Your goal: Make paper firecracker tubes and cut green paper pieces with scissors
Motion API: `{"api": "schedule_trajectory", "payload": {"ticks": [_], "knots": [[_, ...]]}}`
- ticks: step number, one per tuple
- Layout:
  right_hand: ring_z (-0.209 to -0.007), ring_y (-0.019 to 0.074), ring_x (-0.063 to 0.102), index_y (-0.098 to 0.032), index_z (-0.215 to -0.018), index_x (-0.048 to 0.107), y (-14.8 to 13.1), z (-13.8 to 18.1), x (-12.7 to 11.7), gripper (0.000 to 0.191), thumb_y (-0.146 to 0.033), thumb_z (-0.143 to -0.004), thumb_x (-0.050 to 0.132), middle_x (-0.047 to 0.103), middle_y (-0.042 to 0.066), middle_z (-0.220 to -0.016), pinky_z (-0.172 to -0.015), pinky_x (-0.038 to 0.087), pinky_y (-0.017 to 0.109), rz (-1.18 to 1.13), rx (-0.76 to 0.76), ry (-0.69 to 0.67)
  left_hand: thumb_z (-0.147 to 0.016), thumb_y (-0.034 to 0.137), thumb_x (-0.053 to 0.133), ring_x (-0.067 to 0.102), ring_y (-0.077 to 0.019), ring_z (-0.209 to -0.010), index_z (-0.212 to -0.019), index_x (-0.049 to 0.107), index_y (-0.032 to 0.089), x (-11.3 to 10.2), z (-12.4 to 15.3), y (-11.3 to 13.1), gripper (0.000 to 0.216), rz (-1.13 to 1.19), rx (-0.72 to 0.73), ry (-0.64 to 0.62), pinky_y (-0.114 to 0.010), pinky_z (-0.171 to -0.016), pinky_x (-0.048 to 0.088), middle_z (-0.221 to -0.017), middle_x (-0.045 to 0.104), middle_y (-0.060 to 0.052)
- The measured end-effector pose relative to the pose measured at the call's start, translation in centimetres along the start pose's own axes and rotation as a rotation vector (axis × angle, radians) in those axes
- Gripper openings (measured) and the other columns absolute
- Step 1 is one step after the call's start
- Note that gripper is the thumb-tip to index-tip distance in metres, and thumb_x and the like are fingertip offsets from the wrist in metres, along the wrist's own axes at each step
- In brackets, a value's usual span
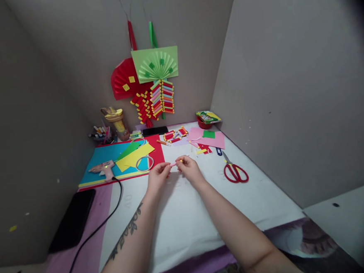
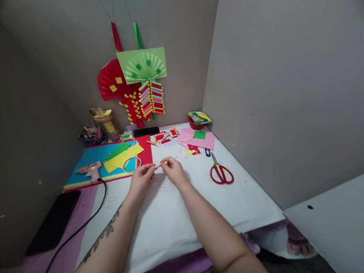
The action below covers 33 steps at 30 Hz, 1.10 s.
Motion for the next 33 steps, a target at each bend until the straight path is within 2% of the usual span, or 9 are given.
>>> {"api": "schedule_trajectory", "payload": {"ticks": [4, 9, 14, 19, 25, 29, 33], "knots": [[-0.052, 0.0098, 0.052, -0.017, -0.083, 0.059, 0.3, -0.2, -0.2, 0.027, -0.043, -0.075, 0.057, 0.055, -0.003, -0.060, -0.050, 0.045, 0.022, -0.064, 0.013, 0.031, -0.067, 0.039, 0.070, 0.057, -0.0122, -0.061, -0.090, 0.067, 0.013, -0.2, -0.2, -0.2, 0.034, 0.029, -0.019, 0.019, -0.022, -0.058, 0.043, -0.070, 0.066, -0.004], [-0.053, 0.0099, 0.053, -0.016, -0.084, 0.061, 0.5, -0.3, -0.5, 0.031, -0.045, -0.075, 0.057, 0.057, -0.002, -0.063, -0.049, 0.046, 0.022, -0.092, 0.021, 0.077, -0.074, 0.045, 0.061, 0.061, -0.0144, -0.066, -0.094, 0.065, 0.012, -0.3, -0.4, -0.4, 0.038, 0.120, -0.035, 0.057, -0.025, -0.060, 0.046, -0.075, 0.066, -0.006], [-0.053, 0.0100, 0.053, -0.015, -0.084, 0.062, 0.7, -0.4, -0.7, 0.032, -0.045, -0.075, 0.059, 0.058, -0.001, -0.064, -0.049, 0.047, 0.022, -0.114, 0.033, 0.116, -0.068, 0.041, 0.068, 0.056, -0.0117, -0.061, -0.080, 0.064, 0.014, -0.8, -0.4, -0.1, 0.030, 0.038, 0.051, 0.087, -0.022, -0.056, 0.044, -0.068, 0.062, -0.002], [-0.053, 0.0100, 0.054, -0.016, -0.084, 0.063, 0.7, -0.4, -0.6, 0.031, -0.045, -0.074, 0.060, 0.058, -0.001, -0.064, -0.049, 0.047, 0.023, -0.140, 0.030, 0.102, -0.068, 0.039, 0.068, 0.053, -0.0111, -0.059, -0.080, 0.064, 0.015, -0.9, -0.4, -0.2, 0.028, -0.017, 0.073, 0.069, -0.022, -0.056, 0.043, -0.067, 0.060, -0.001], [-0.058, 0.0106, 0.058, -0.016, -0.087, 0.064, 0.3, 0.0, 0.1, 0.028, -0.041, -0.072, 0.063, 0.062, -0.001, -0.067, -0.057, 0.050, 0.024, -0.130, 0.013, 0.032, -0.069, 0.039, 0.066, 0.049, -0.0094, -0.055, -0.075, 0.060, 0.015, -1.1, -0.4, -0.2, 0.025, -0.003, 0.050, 0.130, -0.021, -0.053, 0.041, -0.063, 0.055, 0.002], [-0.057, 0.0113, 0.058, -0.016, -0.086, 0.064, -0.2, 0.2, 0.4, 0.029, -0.041, -0.071, 0.063, 0.062, -0.001, -0.063, -0.058, 0.050, 0.025, -0.101, 0.018, 0.037, -0.072, 0.035, 0.062, 0.045, -0.0086, -0.053, -0.071, 0.056, 0.016, -1.1, -0.6, -0.4, 0.020, 0.011, 0.060, 0.140, -0.020, -0.051, 0.038, -0.059, 0.051, 0.004], [-0.055, 0.0115, 0.058, -0.016, -0.084, 0.064, -0.5, 0.4, 0.5, 0.028, -0.040, -0.070, 0.062, 0.061, -0.001, -0.062, -0.056, 0.050, 0.025, -0.077, 0.031, 0.042, -0.073, 0.034, 0.059, 0.050, -0.0099, -0.058, -0.070, 0.054, 0.017, -1.0, -0.6, -0.6, 0.018, 0.032, 0.094, 0.151, -0.021, -0.056, 0.041, -0.066, 0.056, 0.002]]}}
Point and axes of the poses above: each hand's wrist, its own z-axis away from the middle knuckle, its own x-axis out of the palm, y = z × x, the point moved 4 cm from there along -z, towards the middle knuckle
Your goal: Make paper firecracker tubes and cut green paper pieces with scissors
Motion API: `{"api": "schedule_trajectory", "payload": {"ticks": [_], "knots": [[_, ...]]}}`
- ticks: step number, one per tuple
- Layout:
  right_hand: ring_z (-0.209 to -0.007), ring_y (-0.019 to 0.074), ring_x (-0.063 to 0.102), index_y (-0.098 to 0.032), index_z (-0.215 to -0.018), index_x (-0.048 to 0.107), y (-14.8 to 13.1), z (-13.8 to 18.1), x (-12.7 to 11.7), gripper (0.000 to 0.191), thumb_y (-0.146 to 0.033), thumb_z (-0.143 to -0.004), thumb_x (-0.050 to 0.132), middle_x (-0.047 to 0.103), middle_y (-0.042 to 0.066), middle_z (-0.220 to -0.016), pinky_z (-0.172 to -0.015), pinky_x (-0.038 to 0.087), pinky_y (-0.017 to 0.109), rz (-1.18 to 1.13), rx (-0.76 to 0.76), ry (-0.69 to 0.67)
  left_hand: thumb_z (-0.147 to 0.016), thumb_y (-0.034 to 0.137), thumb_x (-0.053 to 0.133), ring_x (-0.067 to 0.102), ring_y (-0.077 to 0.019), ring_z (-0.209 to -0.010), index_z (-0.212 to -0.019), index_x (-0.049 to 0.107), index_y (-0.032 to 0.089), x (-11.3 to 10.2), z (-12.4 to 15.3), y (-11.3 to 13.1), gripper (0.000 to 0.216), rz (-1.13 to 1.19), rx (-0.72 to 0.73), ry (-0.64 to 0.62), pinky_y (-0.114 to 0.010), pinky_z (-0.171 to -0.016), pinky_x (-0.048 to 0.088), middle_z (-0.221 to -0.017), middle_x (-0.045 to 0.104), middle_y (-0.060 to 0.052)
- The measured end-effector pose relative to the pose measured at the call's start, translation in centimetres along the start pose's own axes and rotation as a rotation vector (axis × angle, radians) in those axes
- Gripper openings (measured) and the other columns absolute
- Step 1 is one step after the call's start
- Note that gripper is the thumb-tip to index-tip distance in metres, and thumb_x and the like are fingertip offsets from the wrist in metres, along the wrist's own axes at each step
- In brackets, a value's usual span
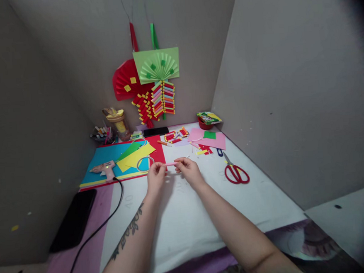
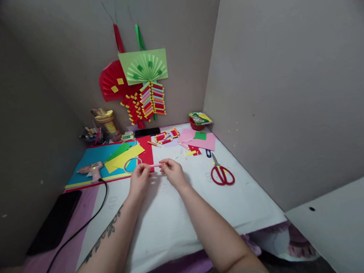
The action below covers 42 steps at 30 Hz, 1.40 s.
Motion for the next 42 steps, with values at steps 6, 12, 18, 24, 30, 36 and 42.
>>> {"api": "schedule_trajectory", "payload": {"ticks": [6, 12, 18, 24, 30, 36, 42], "knots": [[-0.057, 0.0122, 0.059, -0.017, -0.086, 0.063, 0.0, 0.1, 0.0, 0.028, -0.040, -0.072, 0.061, 0.062, 0.000, -0.064, -0.058, 0.050, 0.026, 0.030, -0.013, -0.013, -0.068, 0.032, 0.064, 0.057, -0.0124, -0.062, -0.070, 0.054, 0.016, 0.1, 0.1, -0.3, 0.019, 0.152, -0.046, 0.037, -0.024, -0.062, 0.044, -0.065, 0.062, 0.000], [-0.055, 0.0109, 0.057, -0.016, -0.085, 0.063, 0.5, -0.1, 0.0, 0.027, -0.039, -0.072, 0.062, 0.063, 0.000, -0.065, -0.055, 0.049, 0.024, -0.017, 0.005, 0.008, -0.066, 0.030, 0.066, 0.057, -0.0121, -0.061, -0.067, 0.054, 0.016, 0.0, -0.1, -0.3, 0.019, 0.136, -0.043, 0.078, -0.024, -0.062, 0.043, -0.062, 0.062, 0.000], [-0.055, 0.0108, 0.057, -0.015, -0.085, 0.064, 0.5, -0.1, -0.3, 0.028, -0.039, -0.072, 0.061, 0.063, 0.000, -0.065, -0.053, 0.048, 0.023, -0.010, -0.007, 0.020, -0.066, 0.030, 0.069, 0.060, -0.0127, -0.066, -0.088, 0.059, 0.018, 0.3, 0.1, 0.1, 0.027, 0.271, -0.063, 0.026, -0.026, -0.067, 0.046, -0.068, 0.064, 0.001], [-0.067, 0.0155, 0.062, -0.013, -0.101, 0.062, 0.2, -0.4, -1.1, 0.038, -0.044, -0.082, 0.050, 0.067, 0.006, -0.077, -0.064, 0.051, 0.030, 0.090, -0.042, 0.034, -0.064, 0.031, 0.070, 0.057, -0.0120, -0.066, -0.081, 0.068, 0.015, -0.4, -0.3, 0.0, 0.024, 0.109, -0.053, 0.060, -0.024, -0.065, 0.044, -0.070, 0.064, -0.001], [-0.128, 0.0225, 0.037, -0.019, -0.120, 0.055, -0.7, 5.0, 3.9, 0.038, -0.035, -0.087, 0.045, 0.053, 0.010, -0.129, -0.105, 0.029, 0.042, 0.758, -0.411, -0.419, -0.060, 0.022, 0.072, 0.058, -0.0099, -0.066, -0.076, 0.064, 0.015, -3.6, -2.4, -0.4, 0.020, 0.434, -0.072, 0.371, -0.023, -0.066, 0.046, -0.071, 0.062, 0.001], [-0.139, 0.0249, 0.012, -0.023, -0.140, 0.032, 1.0, 8.9, 7.6, 0.064, -0.058, -0.087, 0.035, 0.022, 0.008, -0.150, -0.110, 0.011, 0.050, 1.148, -0.451, -0.918, -0.061, 0.015, 0.071, 0.058, -0.0071, -0.062, -0.071, 0.062, 0.014, -5.4, -3.1, -0.6, 0.014, 0.527, -0.112, 0.444, -0.020, -0.064, 0.048, -0.069, 0.060, 0.002], [-0.139, 0.0313, 0.002, -0.012, -0.143, 0.027, 0.0, 1.7, -4.5, 0.063, -0.047, -0.089, 0.032, 0.019, 0.011, -0.151, -0.109, 0.003, 0.053, 1.491, 0.090, -0.283, -0.058, 0.015, 0.073, 0.057, -0.0068, -0.060, -0.072, 0.062, 0.013, -4.9, -2.3, -0.4, 0.017, 0.574, -0.159, 0.414, -0.020, -0.061, 0.048, -0.068, 0.060, 0.001]]}}
Point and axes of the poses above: each hand's wrist, its own z-axis away from the middle knuckle, its own x-axis out of the palm, y = z × x, the point moved 4 cm from there along -z, towards the middle knuckle
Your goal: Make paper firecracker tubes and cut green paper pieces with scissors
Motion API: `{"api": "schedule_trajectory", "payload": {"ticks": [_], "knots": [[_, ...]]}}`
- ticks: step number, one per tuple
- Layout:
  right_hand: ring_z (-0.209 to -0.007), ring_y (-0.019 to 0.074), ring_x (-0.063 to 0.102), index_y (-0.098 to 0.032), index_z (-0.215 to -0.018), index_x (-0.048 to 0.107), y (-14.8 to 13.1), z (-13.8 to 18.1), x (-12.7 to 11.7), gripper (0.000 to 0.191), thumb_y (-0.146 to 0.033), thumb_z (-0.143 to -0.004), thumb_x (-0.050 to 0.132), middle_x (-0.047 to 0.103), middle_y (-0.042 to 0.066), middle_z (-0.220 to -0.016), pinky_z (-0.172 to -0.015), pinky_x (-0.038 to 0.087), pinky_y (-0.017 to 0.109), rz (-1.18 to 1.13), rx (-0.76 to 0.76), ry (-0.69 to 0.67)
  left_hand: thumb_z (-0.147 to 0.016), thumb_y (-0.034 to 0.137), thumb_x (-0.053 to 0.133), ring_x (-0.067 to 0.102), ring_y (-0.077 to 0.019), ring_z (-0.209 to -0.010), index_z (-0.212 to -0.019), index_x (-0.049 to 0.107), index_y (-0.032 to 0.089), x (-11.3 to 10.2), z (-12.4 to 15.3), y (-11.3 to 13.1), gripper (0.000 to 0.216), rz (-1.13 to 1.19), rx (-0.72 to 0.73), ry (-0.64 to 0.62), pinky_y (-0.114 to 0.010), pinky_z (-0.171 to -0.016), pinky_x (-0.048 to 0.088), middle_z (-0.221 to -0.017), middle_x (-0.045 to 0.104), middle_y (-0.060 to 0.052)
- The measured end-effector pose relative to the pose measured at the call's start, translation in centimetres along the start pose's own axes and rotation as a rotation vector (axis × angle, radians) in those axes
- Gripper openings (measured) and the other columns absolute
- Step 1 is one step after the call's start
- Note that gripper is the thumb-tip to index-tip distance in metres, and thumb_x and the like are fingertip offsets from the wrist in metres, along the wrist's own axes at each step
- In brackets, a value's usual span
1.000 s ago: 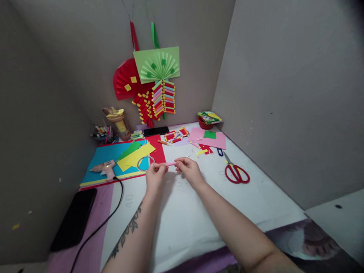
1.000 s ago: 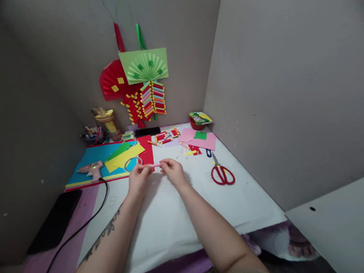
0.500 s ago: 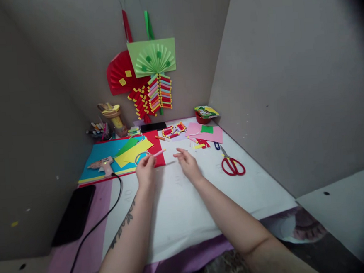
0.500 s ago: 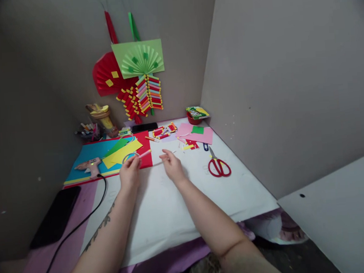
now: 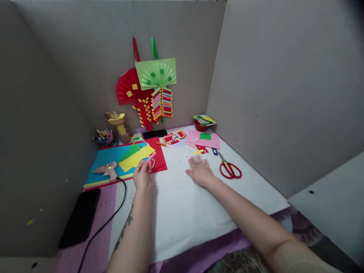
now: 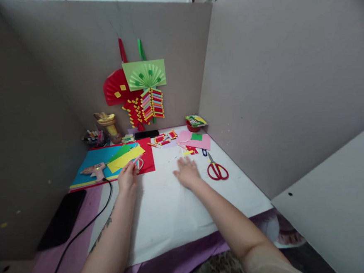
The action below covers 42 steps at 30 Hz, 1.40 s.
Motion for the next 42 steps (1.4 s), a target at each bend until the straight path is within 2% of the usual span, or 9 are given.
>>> {"api": "schedule_trajectory", "payload": {"ticks": [4, 9, 13, 21, 28, 31, 36, 39, 42], "knots": [[-0.138, 0.0354, -0.008, -0.002, -0.141, 0.026, 2.1, 0.6, -1.5, 0.069, -0.043, -0.088, 0.038, 0.009, 0.016, -0.152, -0.109, 0.000, 0.052, 0.068, 0.146, 0.141, -0.060, 0.020, 0.072, 0.057, -0.0082, -0.061, -0.073, 0.061, 0.013, 0.5, 0.2, 0.1, 0.018, -0.027, 0.022, -0.044, -0.021, -0.061, 0.048, -0.067, 0.060, 0.001], [-0.140, 0.0281, 0.001, -0.012, -0.144, 0.022, -9.6, 2.1, 2.0, 0.067, -0.044, -0.087, 0.038, 0.012, 0.009, -0.152, -0.110, 0.008, 0.050, -0.055, -0.406, -0.006, -0.062, 0.019, 0.070, 0.058, -0.0073, -0.064, -0.074, 0.061, 0.014, 0.2, 0.0, 0.6, 0.016, -0.018, 0.101, -0.019, -0.020, -0.064, 0.047, -0.072, 0.062, 0.001], [-0.140, 0.0249, 0.007, -0.013, -0.144, 0.020, -14.4, 1.8, 3.7, 0.063, -0.042, -0.089, 0.031, 0.018, 0.009, -0.151, -0.110, 0.011, 0.051, -0.113, -0.552, -0.039, -0.062, 0.025, 0.071, 0.057, -0.0073, -0.063, -0.077, 0.062, 0.014, -0.1, 0.1, 1.0, 0.021, -0.061, 0.154, -0.004, -0.020, -0.064, 0.047, -0.073, 0.062, 0.001], [-0.138, 0.0375, -0.006, -0.006, -0.133, 0.044, -5.6, 2.3, -0.1, 0.059, -0.036, -0.083, 0.048, 0.012, 0.017, -0.151, -0.106, -0.005, 0.059, 0.088, 0.113, 0.152, -0.058, 0.026, 0.073, 0.058, -0.0084, -0.064, -0.076, 0.063, 0.014, 0.7, 0.5, 0.9, 0.024, -0.021, 0.126, -0.065, -0.021, -0.064, 0.047, -0.072, 0.062, 0.001], [-0.140, 0.0257, 0.004, -0.025, -0.145, 0.020, -11.3, 4.2, 3.1, 0.066, -0.057, -0.087, 0.031, 0.014, 0.003, -0.152, -0.109, 0.007, 0.053, -0.076, -0.526, -0.040, -0.059, 0.029, 0.072, 0.056, -0.0082, -0.062, -0.078, 0.063, 0.013, 0.7, 0.9, 1.0, 0.026, -0.088, 0.147, -0.075, -0.022, -0.064, 0.045, -0.071, 0.062, 0.001], [-0.140, 0.0261, 0.007, -0.028, -0.144, 0.019, -5.9, 1.0, 2.1, 0.064, -0.055, -0.087, 0.030, 0.014, 0.001, -0.153, -0.109, 0.007, 0.052, -0.005, -0.339, -0.096, -0.054, 0.026, 0.074, 0.057, -0.0086, -0.064, -0.074, 0.062, 0.013, 0.8, 1.2, 0.8, 0.027, -0.027, 0.097, -0.073, -0.023, -0.067, 0.046, -0.070, 0.062, 0.001], [-0.138, 0.0352, -0.005, -0.007, -0.141, 0.030, 3.8, -2.7, -2.4, 0.061, -0.038, -0.089, 0.034, 0.014, 0.013, -0.152, -0.108, -0.001, 0.054, 0.171, 0.241, 0.141, -0.055, 0.024, 0.074, 0.057, -0.0092, -0.066, -0.073, 0.063, 0.013, 1.5, 1.4, 0.1, 0.024, -0.033, 0.075, -0.135, -0.025, -0.072, 0.047, -0.071, 0.061, 0.001], [-0.138, 0.0373, -0.007, -0.004, -0.141, 0.028, 1.9, -2.2, -1.6, 0.064, -0.038, -0.087, 0.038, 0.007, 0.013, -0.152, -0.107, -0.003, 0.054, 0.150, 0.239, 0.190, -0.057, 0.026, 0.074, 0.058, -0.0099, -0.068, -0.077, 0.064, 0.014, 1.5, 1.1, -0.4, 0.025, -0.096, 0.085, -0.162, -0.027, -0.074, 0.047, -0.073, 0.062, 0.001], [-0.139, 0.0305, -0.005, -0.015, -0.145, 0.021, -2.6, -1.4, 1.0, 0.067, -0.048, -0.088, 0.034, 0.006, 0.006, -0.153, -0.109, 0.002, 0.050, 0.024, -0.087, 0.064, -0.058, 0.027, 0.074, 0.058, -0.0106, -0.070, -0.080, 0.064, 0.014, 1.3, 0.9, -1.0, 0.027, -0.148, 0.079, -0.180, -0.027, -0.075, 0.047, -0.076, 0.062, 0.000]]}}
Point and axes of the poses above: each hand's wrist, its own z-axis away from the middle knuckle, its own x-axis out of the palm, y = z × x, the point moved 4 cm from there along -z, towards the middle knuckle
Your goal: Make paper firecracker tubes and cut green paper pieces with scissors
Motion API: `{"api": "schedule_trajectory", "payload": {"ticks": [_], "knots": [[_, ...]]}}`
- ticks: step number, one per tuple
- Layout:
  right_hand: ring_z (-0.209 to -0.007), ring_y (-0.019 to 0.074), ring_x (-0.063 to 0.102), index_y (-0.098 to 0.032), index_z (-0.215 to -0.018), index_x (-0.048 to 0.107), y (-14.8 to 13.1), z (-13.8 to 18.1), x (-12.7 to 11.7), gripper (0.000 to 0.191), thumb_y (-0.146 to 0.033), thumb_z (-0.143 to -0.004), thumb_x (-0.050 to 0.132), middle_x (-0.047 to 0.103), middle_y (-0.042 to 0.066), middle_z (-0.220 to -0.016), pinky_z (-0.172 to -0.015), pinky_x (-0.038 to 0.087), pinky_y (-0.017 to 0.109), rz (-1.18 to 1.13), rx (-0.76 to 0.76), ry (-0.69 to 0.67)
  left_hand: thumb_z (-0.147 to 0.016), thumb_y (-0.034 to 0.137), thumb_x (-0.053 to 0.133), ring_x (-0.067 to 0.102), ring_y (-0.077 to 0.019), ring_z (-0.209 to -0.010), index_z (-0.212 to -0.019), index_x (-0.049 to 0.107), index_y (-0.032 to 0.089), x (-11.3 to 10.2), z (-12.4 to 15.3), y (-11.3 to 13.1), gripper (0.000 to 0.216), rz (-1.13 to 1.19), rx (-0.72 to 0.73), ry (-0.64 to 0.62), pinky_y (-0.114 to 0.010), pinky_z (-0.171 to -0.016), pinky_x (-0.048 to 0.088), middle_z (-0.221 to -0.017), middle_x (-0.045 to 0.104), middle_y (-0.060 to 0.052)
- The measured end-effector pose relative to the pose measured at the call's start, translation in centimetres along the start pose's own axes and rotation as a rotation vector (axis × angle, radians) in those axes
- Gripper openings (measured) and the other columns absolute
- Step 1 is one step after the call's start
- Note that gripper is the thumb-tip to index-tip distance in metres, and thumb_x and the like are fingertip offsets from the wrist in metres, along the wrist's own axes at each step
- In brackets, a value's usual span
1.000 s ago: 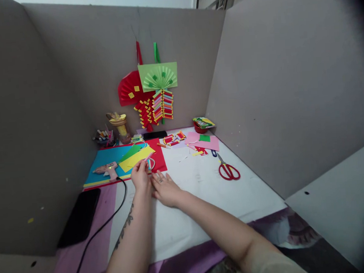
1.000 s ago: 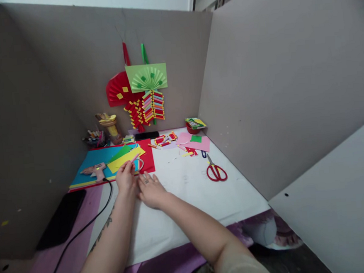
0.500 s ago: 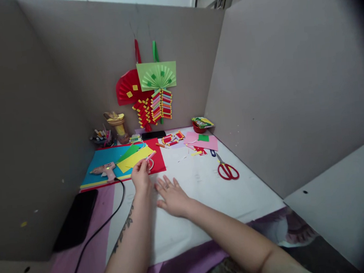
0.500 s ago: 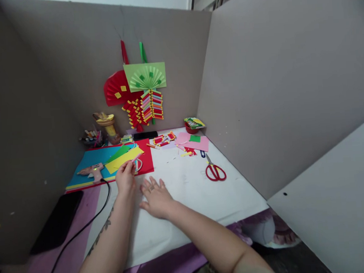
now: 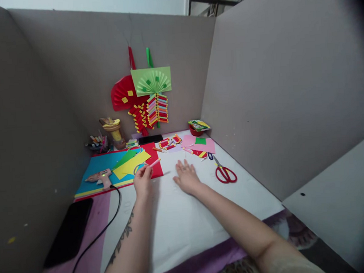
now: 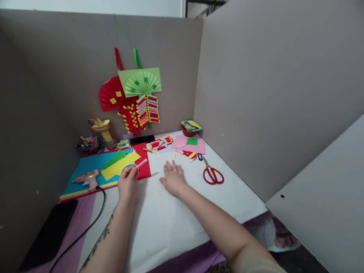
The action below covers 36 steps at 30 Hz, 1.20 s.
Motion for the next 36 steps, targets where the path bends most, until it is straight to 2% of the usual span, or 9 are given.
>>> {"api": "schedule_trajectory", "payload": {"ticks": [3, 5, 8, 10, 12, 14, 17, 24, 36], "knots": [[-0.140, 0.0254, 0.004, -0.028, -0.144, 0.022, -1.0, -0.1, 0.6, 0.062, -0.052, -0.088, 0.033, 0.015, 0.001, -0.153, -0.110, 0.006, 0.048, -0.051, -0.239, -0.088, -0.059, 0.028, 0.074, 0.058, -0.0108, -0.072, -0.082, 0.063, 0.014, 0.1, 0.2, -0.4, 0.029, -0.032, -0.022, -0.026, -0.027, -0.075, 0.047, -0.079, 0.062, -0.001], [-0.139, 0.0285, 0.010, -0.023, -0.141, 0.032, 1.2, -0.9, -0.6, 0.057, -0.045, -0.088, 0.038, 0.024, 0.007, -0.150, -0.109, 0.008, 0.049, -0.040, -0.100, -0.011, -0.059, 0.029, 0.074, 0.058, -0.0113, -0.071, -0.085, 0.062, 0.014, 0.4, 0.5, -0.6, 0.031, -0.055, -0.030, -0.059, -0.027, -0.073, 0.047, -0.079, 0.062, -0.001], [-0.133, 0.0330, 0.026, -0.008, -0.129, 0.048, 4.1, -1.9, -3.5, 0.048, -0.026, -0.085, 0.045, 0.038, 0.020, -0.140, -0.107, 0.018, 0.048, -0.167, 0.189, 0.306, -0.061, 0.030, 0.073, 0.059, -0.0127, -0.072, -0.088, 0.061, 0.015, 1.2, 1.2, -0.5, 0.033, -0.145, -0.013, -0.131, -0.027, -0.071, 0.047, -0.080, 0.062, -0.003], [-0.115, 0.0291, 0.049, -0.011, -0.119, 0.056, 3.5, -2.3, -4.3, 0.039, -0.025, -0.084, 0.046, 0.054, 0.019, -0.124, -0.098, 0.035, 0.043, -0.473, 0.191, 0.423, -0.063, 0.031, 0.071, 0.060, -0.0142, -0.076, -0.089, 0.062, 0.015, 1.9, 1.8, -0.1, 0.032, -0.236, 0.033, -0.190, -0.027, -0.071, 0.047, -0.084, 0.064, -0.005], [-0.086, 0.0223, 0.062, -0.015, -0.109, 0.059, 1.4, -2.6, -3.6, 0.034, -0.032, -0.082, 0.047, 0.065, 0.011, -0.099, -0.077, 0.049, 0.036, -0.886, 0.122, 0.375, -0.065, 0.030, 0.070, 0.060, -0.0157, -0.080, -0.091, 0.062, 0.015, 2.4, 2.2, 0.2, 0.032, -0.304, 0.075, -0.235, -0.028, -0.073, 0.047, -0.089, 0.065, -0.006], [-0.065, 0.0175, 0.062, -0.016, -0.100, 0.059, -0.9, -2.7, -2.3, 0.032, -0.038, -0.078, 0.051, 0.065, 0.004, -0.078, -0.060, 0.051, 0.030, -1.219, 0.075, 0.271, -0.066, 0.029, 0.069, 0.061, -0.0167, -0.083, -0.093, 0.061, 0.015, 2.6, 2.5, 0.4, 0.032, -0.328, 0.087, -0.250, -0.028, -0.074, 0.048, -0.092, 0.065, -0.007], [-0.054, 0.0127, 0.058, -0.016, -0.084, 0.060, -2.3, -2.5, -1.0, 0.026, -0.038, -0.070, 0.060, 0.060, -0.001, -0.064, -0.054, 0.049, 0.026, -1.465, 0.087, 0.264, -0.066, 0.025, 0.067, 0.062, -0.0171, -0.085, -0.095, 0.061, 0.014, 2.5, 2.5, 0.4, 0.032, -0.345, 0.082, -0.250, -0.029, -0.076, 0.048, -0.094, 0.066, -0.008], [-0.056, 0.0126, 0.060, -0.016, -0.082, 0.063, -0.9, -2.4, -0.8, 0.023, -0.034, -0.068, 0.063, 0.063, 0.000, -0.062, -0.058, 0.050, 0.026, -1.464, 0.077, 0.286, -0.068, 0.032, 0.068, 0.061, -0.0161, -0.072, -0.088, 0.068, 0.015, 2.1, 2.0, -0.6, 0.027, -0.507, 0.029, -0.256, -0.028, -0.068, 0.047, -0.080, 0.069, -0.006], [-0.058, 0.0150, 0.061, -0.016, -0.081, 0.065, -0.2, -2.3, -0.2, 0.026, -0.037, -0.065, 0.067, 0.064, 0.001, -0.062, -0.058, 0.049, 0.027, -1.490, 0.146, 0.281, -0.066, 0.039, 0.070, 0.061, -0.0156, -0.070, -0.091, 0.066, 0.013, 1.5, 1.8, -1.5, 0.036, -0.414, -0.051, -0.279, -0.025, -0.064, 0.045, -0.078, 0.068, -0.006]]}}
Point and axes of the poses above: each hand's wrist, its own z-axis away from the middle knuckle, its own x-axis out of the palm, y = z × x, the point moved 4 cm from there along -z, towards the middle knuckle
